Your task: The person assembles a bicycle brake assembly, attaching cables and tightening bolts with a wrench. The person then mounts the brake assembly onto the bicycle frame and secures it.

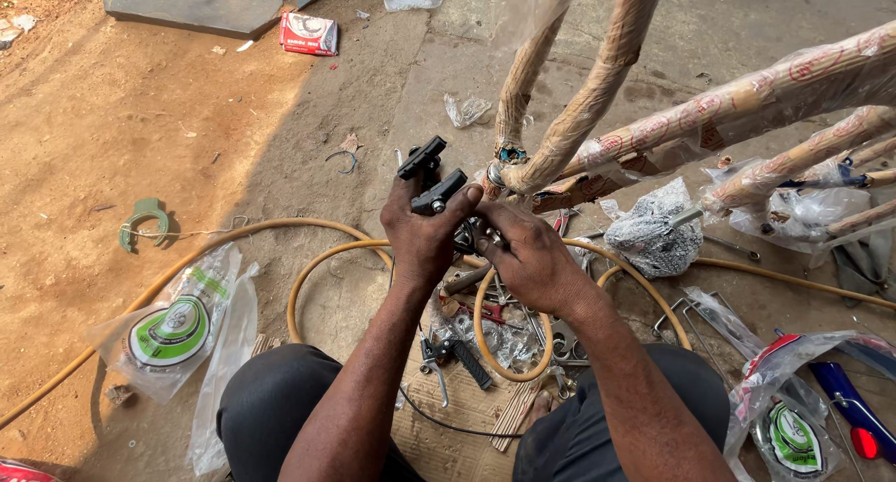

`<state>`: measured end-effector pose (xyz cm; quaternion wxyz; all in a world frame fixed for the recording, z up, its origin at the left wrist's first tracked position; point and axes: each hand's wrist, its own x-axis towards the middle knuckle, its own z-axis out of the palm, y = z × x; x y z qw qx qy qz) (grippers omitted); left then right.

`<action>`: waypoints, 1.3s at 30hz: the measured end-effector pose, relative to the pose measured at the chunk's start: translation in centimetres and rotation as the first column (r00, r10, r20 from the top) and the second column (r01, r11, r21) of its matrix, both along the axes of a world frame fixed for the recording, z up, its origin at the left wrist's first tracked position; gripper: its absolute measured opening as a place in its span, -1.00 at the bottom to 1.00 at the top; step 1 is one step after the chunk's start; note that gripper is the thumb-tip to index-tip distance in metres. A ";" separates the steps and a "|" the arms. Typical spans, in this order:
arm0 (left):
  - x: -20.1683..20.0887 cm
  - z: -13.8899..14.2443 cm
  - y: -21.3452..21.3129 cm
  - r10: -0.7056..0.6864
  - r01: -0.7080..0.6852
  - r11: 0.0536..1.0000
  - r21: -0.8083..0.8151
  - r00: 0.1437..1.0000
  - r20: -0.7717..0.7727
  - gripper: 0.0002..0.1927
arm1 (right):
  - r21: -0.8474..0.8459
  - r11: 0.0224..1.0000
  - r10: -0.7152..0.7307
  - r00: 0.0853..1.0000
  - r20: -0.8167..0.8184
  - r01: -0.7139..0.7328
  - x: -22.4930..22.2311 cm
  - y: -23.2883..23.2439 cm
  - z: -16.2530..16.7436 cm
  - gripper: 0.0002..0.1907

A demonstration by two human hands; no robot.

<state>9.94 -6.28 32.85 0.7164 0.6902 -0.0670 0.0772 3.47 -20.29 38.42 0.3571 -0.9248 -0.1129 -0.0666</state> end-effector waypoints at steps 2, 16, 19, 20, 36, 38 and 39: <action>0.0 0.1 -0.1 0.000 0.000 1.000 0.024 1.000 0.012 -0.30 | -0.076 0.996 -0.048 0.998 -0.032 0.046 0.1 0.1 -0.3 -0.72; 0.0 0.0 0.2 -0.016 0.015 0.997 -0.081 1.000 -0.012 -0.27 | -0.089 0.991 -0.108 0.987 -0.117 0.097 -0.4 0.3 -0.7 -0.74; -0.1 0.0 0.2 -0.013 0.013 0.999 -0.053 1.000 0.006 -0.25 | -0.005 0.999 0.034 0.997 0.064 -0.034 -0.4 0.2 -1.1 -0.71; -0.2 -0.1 0.2 0.002 -0.001 1.000 -0.023 0.999 0.034 -0.26 | -0.066 0.998 -0.002 0.998 0.057 0.006 -0.4 0.3 -1.2 -0.72; 0.6 0.3 1.0 -0.110 0.110 0.993 -0.029 0.994 0.019 -0.18 | -0.311 0.945 -0.267 0.779 -0.567 0.098 -1.4 -4.9 3.0 -0.49; 0.6 0.3 1.2 -0.159 0.159 0.987 -0.020 0.987 -0.006 -0.16 | -0.068 0.985 -0.170 0.792 -0.587 0.161 -1.7 -5.0 3.1 -0.53; 0.6 0.4 1.2 -0.179 0.179 0.984 -0.004 0.983 -0.030 -0.16 | 0.102 0.980 -0.091 0.837 -0.539 0.172 -1.8 -4.8 2.9 -0.53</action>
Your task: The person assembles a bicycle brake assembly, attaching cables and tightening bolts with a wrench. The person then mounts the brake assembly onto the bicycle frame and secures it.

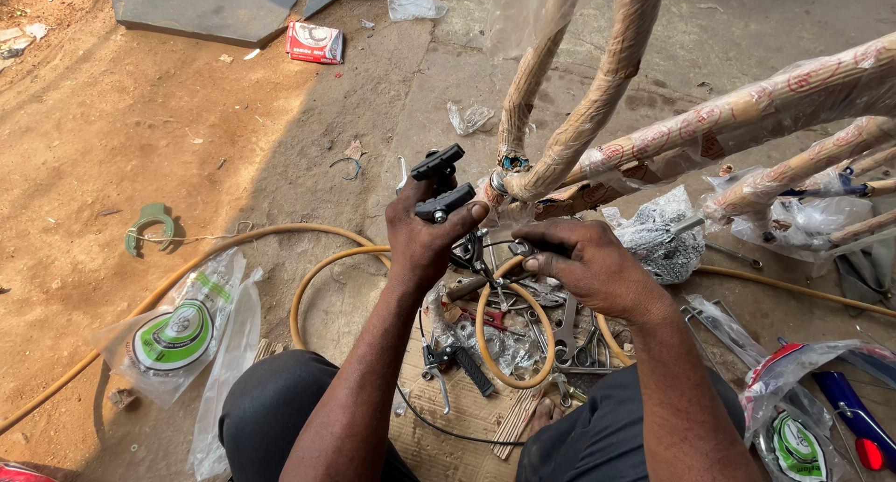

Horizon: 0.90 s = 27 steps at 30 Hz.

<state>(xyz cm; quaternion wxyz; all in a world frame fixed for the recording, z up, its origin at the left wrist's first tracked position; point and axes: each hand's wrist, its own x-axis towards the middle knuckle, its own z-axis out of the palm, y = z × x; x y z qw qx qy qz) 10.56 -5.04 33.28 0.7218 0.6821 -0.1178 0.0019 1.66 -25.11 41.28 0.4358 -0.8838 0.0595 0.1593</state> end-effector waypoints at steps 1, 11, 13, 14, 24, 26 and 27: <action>0.0 0.1 0.0 -0.020 0.020 1.000 0.018 1.000 -0.016 -0.16 | 0.156 0.988 -0.020 0.996 0.088 0.006 -0.1 0.2 -0.2 -0.53; -0.5 1.0 0.2 -0.160 0.158 0.986 -0.054 0.986 -0.036 -0.16 | 0.104 0.905 0.344 0.852 0.394 -0.413 0.8 1.1 -2.5 -0.57; -0.5 0.9 0.4 -0.190 0.187 0.980 -0.068 0.981 -0.042 -0.18 | 0.046 0.898 0.381 0.824 0.418 -0.438 0.8 1.1 -2.5 -0.58; -0.5 0.9 0.5 -0.190 0.188 0.980 -0.063 0.981 -0.039 -0.18 | 0.033 0.903 0.379 0.830 0.408 -0.429 0.8 1.0 -2.5 -0.56; -0.6 2.0 0.5 0.158 -0.160 0.987 -0.011 0.962 0.223 -0.22 | -0.285 0.943 0.269 0.902 0.337 -0.174 -1.3 4.5 -1.0 -0.49; -0.8 2.3 0.6 0.247 -0.317 0.945 0.081 0.854 0.459 -0.22 | -0.397 0.910 0.230 0.943 0.242 -0.119 -1.9 6.2 -0.7 -0.46; -0.9 2.4 0.7 0.263 -0.413 0.900 0.140 0.770 0.581 -0.23 | -0.435 0.894 0.204 0.963 0.175 -0.111 -2.1 6.9 -0.5 -0.44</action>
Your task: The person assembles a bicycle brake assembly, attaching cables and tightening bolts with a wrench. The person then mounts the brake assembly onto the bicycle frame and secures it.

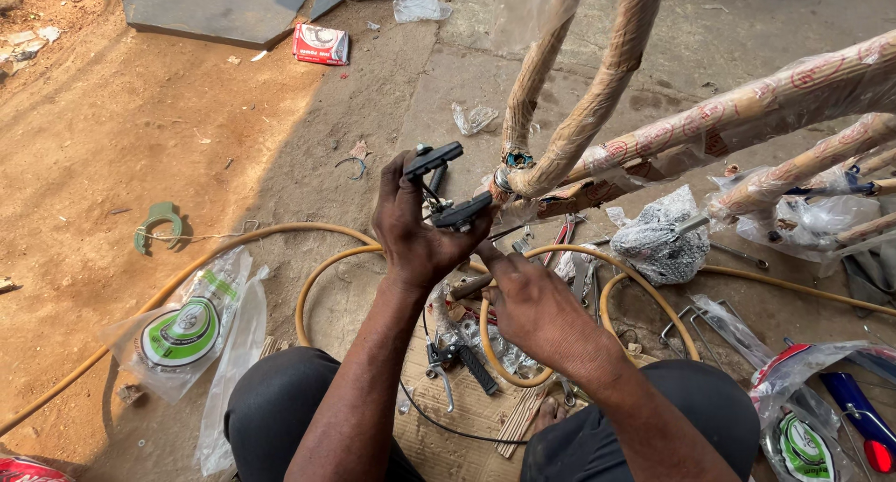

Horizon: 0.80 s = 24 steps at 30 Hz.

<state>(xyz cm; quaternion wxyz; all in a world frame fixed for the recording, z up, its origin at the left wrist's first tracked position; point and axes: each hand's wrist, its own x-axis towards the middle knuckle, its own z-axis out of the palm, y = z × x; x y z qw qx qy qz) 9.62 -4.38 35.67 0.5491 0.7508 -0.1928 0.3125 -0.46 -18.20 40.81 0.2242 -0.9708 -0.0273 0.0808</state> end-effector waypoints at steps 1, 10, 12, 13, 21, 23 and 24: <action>-0.2 0.0 0.0 0.082 -0.094 0.990 0.103 0.990 0.116 -0.23 | -0.052 0.998 -0.041 0.997 -0.062 0.037 -0.1 0.5 0.3 -0.42; 0.6 -1.7 -0.5 -0.321 0.163 0.913 -0.374 0.852 -0.413 -0.06 | -0.057 0.967 -0.253 0.966 -0.061 0.249 0.7 -3.8 2.1 -0.60; 1.0 -1.9 -0.1 -0.421 0.197 0.852 -0.485 0.809 -0.411 -0.02 | 0.234 0.967 -0.130 0.986 0.102 0.104 1.1 -5.3 1.4 -0.64; 1.1 -1.8 0.1 -0.470 0.211 0.817 -0.537 0.783 -0.408 0.00 | 0.364 0.931 -0.089 0.977 0.193 0.013 1.3 -5.8 0.8 -0.66; 0.5 0.2 0.8 -0.872 0.507 0.419 -0.753 0.455 -0.178 0.18 | 0.576 0.806 0.122 0.990 0.069 -0.140 1.8 -6.1 -2.6 -0.73; 0.3 0.6 1.1 -0.903 0.524 0.369 -0.768 0.400 -0.161 0.18 | 0.535 0.826 0.138 0.984 0.110 -0.176 1.8 -5.5 -2.6 -0.74; 0.3 0.6 1.2 -0.915 0.531 0.341 -0.776 0.376 -0.146 0.18 | 0.557 0.813 0.133 0.986 0.105 -0.169 1.9 -5.2 -2.6 -0.74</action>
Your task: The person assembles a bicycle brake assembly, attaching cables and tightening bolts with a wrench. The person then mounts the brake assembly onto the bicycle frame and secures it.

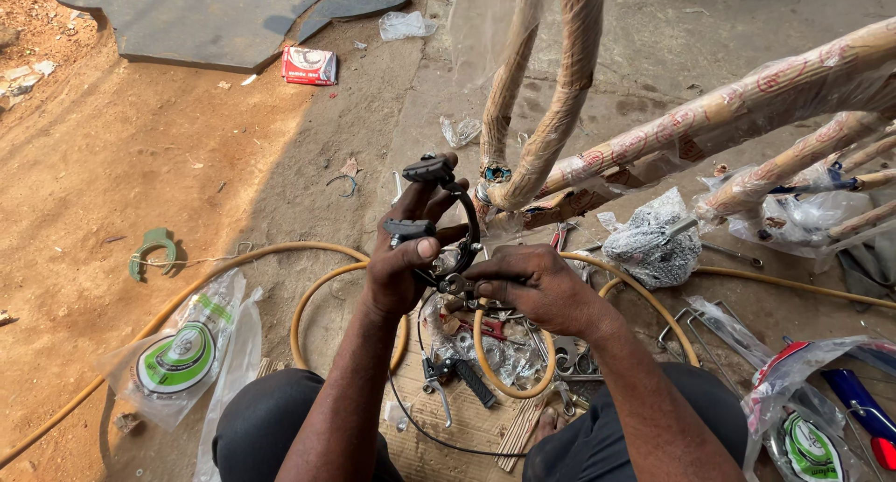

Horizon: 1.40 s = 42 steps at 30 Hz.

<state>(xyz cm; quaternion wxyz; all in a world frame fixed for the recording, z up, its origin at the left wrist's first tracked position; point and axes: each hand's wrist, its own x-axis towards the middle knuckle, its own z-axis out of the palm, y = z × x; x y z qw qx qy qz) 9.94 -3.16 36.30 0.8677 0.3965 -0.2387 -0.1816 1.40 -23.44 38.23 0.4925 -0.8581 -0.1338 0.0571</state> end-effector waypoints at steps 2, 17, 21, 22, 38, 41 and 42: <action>0.0 -0.1 0.1 -0.057 0.056 0.997 -0.056 0.998 -0.024 0.17 | 0.025 1.000 -0.008 1.000 0.013 0.008 0.1 0.5 0.1 -0.75; -0.1 -0.9 -0.4 -0.022 0.008 0.995 -0.099 0.990 -0.138 0.10 | 0.225 0.971 -0.053 0.990 -0.133 0.082 0.2 0.3 -3.5 -0.76; -0.3 -0.8 -0.5 -0.063 0.067 0.998 0.020 0.985 -0.159 0.06 | 0.115 0.993 -0.045 0.998 0.034 0.041 0.2 -0.2 -3.2 -0.78; -0.3 -0.9 -0.6 -0.061 0.074 0.995 0.064 0.982 -0.178 0.05 | 0.100 0.994 -0.045 0.998 0.054 0.040 0.3 -0.4 -3.1 -0.79; 0.3 -2.8 -1.1 0.167 -0.151 0.984 0.098 0.970 -0.179 0.02 | 0.243 0.965 -0.043 0.978 -0.205 0.093 0.8 0.0 -3.7 -0.73; 0.4 -3.2 -1.2 0.260 -0.235 0.963 0.135 0.941 -0.218 -0.08 | 0.254 0.962 -0.043 0.972 -0.231 0.103 0.7 0.0 -3.2 -0.73; 0.3 -3.3 -1.2 0.283 -0.258 0.957 0.133 0.932 -0.227 -0.12 | 0.293 0.949 -0.038 0.961 -0.272 0.120 0.6 0.0 -3.1 -0.73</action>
